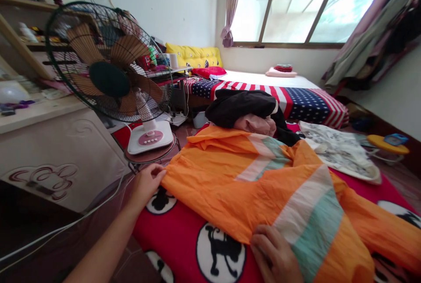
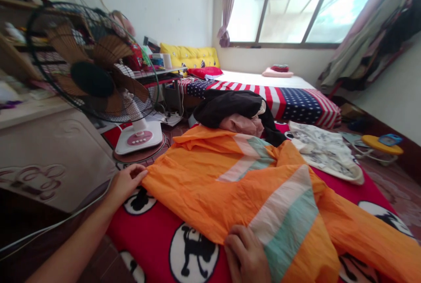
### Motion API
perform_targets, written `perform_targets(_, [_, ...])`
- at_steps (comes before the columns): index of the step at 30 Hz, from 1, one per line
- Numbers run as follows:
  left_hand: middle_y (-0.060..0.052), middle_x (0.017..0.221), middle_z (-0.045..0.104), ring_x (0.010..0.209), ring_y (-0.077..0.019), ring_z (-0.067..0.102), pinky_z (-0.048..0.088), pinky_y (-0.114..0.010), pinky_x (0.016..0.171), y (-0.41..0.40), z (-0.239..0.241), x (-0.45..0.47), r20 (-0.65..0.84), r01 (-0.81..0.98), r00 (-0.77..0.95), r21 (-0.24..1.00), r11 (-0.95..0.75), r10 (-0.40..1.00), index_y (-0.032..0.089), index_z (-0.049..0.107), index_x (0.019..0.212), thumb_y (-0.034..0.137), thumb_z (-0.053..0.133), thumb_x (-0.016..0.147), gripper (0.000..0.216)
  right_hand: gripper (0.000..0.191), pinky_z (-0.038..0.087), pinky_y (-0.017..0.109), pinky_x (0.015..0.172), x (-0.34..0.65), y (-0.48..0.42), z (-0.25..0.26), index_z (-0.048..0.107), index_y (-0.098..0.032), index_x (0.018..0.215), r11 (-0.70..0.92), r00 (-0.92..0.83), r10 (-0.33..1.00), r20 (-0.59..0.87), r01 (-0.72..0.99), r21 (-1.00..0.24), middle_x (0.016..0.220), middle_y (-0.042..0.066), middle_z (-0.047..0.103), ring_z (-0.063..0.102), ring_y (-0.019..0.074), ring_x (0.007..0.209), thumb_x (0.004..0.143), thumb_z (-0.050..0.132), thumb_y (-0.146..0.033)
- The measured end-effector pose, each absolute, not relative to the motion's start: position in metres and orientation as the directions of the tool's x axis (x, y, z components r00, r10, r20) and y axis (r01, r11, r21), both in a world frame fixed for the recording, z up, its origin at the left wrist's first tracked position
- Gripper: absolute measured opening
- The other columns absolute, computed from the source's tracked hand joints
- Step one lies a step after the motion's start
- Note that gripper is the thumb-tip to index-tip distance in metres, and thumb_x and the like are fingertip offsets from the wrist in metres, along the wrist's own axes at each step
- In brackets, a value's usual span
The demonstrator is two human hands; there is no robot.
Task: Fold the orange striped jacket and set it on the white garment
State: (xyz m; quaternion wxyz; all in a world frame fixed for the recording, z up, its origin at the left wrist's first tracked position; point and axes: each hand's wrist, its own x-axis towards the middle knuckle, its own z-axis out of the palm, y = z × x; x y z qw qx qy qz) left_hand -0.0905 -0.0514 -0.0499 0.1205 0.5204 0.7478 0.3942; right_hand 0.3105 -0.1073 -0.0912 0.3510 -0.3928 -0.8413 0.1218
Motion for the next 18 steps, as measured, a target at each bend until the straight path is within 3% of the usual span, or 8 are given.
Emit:
perform_targets(3, [-0.009, 0.101, 0.066, 0.091, -0.0234, 0.063, 0.048, -0.034, 0.085, -0.040, -0.040, -0.079, 0.401, 0.835, -0.328, 0.547, 0.064, 0.855, 0.018, 0.066, 0.099, 0.037, 0.051, 0.082, 0.030, 0.011, 0.054, 0.033, 0.070, 0.309, -0.109, -0.093, 0.062, -0.025, 0.092, 0.656, -0.407, 0.744, 0.530, 0.599, -0.460, 0.092, 0.006, 0.062, 0.063, 0.0206, 0.084, 0.088, 0.053, -0.019])
perform_targets(7, [-0.010, 0.115, 0.063, 0.096, -0.0229, 0.063, 0.047, -0.034, 0.088, -0.014, -0.032, -0.056, 0.315, 0.898, -0.073, 0.433, -0.075, 0.946, 0.020, 0.063, 0.116, 0.029, 0.057, 0.079, 0.038, 0.013, 0.055, 0.035, 0.071, 0.308, -0.111, -0.093, 0.064, -0.026, 0.095, 0.671, -0.402, 0.719, 0.567, 0.614, -0.416, 0.094, 0.006, 0.064, 0.064, 0.0216, 0.084, 0.086, 0.055, -0.021])
perform_targets(9, [-0.008, 0.108, 0.066, 0.095, -0.0243, 0.063, 0.048, -0.033, 0.084, 0.000, -0.034, -0.049, 0.225, 0.918, 0.029, 0.379, -0.116, 0.974, 0.022, 0.067, 0.110, 0.025, 0.065, 0.072, 0.038, 0.013, 0.056, 0.034, 0.069, 0.308, -0.112, -0.091, 0.064, -0.025, 0.095, 0.681, -0.418, 0.708, 0.569, 0.617, -0.394, 0.093, 0.006, 0.065, 0.065, 0.0215, 0.083, 0.086, 0.056, -0.021])
perform_targets(11, [-0.006, 0.089, 0.068, 0.086, -0.0234, 0.064, 0.049, -0.030, 0.077, 0.011, -0.036, -0.044, 0.179, 0.924, 0.084, 0.354, -0.144, 0.980, 0.021, 0.071, 0.091, 0.019, 0.066, 0.069, 0.023, 0.014, 0.057, 0.034, 0.070, 0.308, -0.113, -0.089, 0.065, -0.025, 0.096, 0.684, -0.416, 0.700, 0.581, 0.623, -0.379, 0.093, 0.006, 0.066, 0.065, 0.0217, 0.084, 0.085, 0.057, -0.021])
perform_targets(14, [-0.008, 0.085, 0.066, 0.086, -0.0232, 0.063, 0.048, -0.031, 0.080, 0.021, -0.038, -0.037, 0.264, 0.931, 0.028, 0.343, -0.121, 0.964, 0.018, 0.069, 0.083, 0.012, 0.051, 0.078, 0.019, 0.022, 0.057, 0.037, 0.078, 0.308, -0.115, -0.089, 0.065, -0.026, 0.105, 0.682, -0.396, 0.689, 0.607, 0.637, -0.359, 0.102, 0.008, 0.066, 0.066, 0.0232, 0.093, 0.085, 0.057, -0.020])
perform_targets(18, [-0.011, 0.106, 0.059, 0.098, -0.0248, 0.060, 0.048, -0.033, 0.084, 0.017, -0.039, -0.014, 0.512, 0.944, -0.152, 0.329, -0.030, 0.845, 0.016, 0.064, 0.105, 0.009, 0.043, 0.082, 0.032, 0.030, 0.056, 0.041, 0.086, 0.307, -0.115, -0.089, 0.063, -0.025, 0.115, 0.661, -0.420, 0.712, 0.563, 0.672, -0.334, 0.113, 0.009, 0.065, 0.063, 0.0247, 0.103, 0.085, 0.058, -0.022])
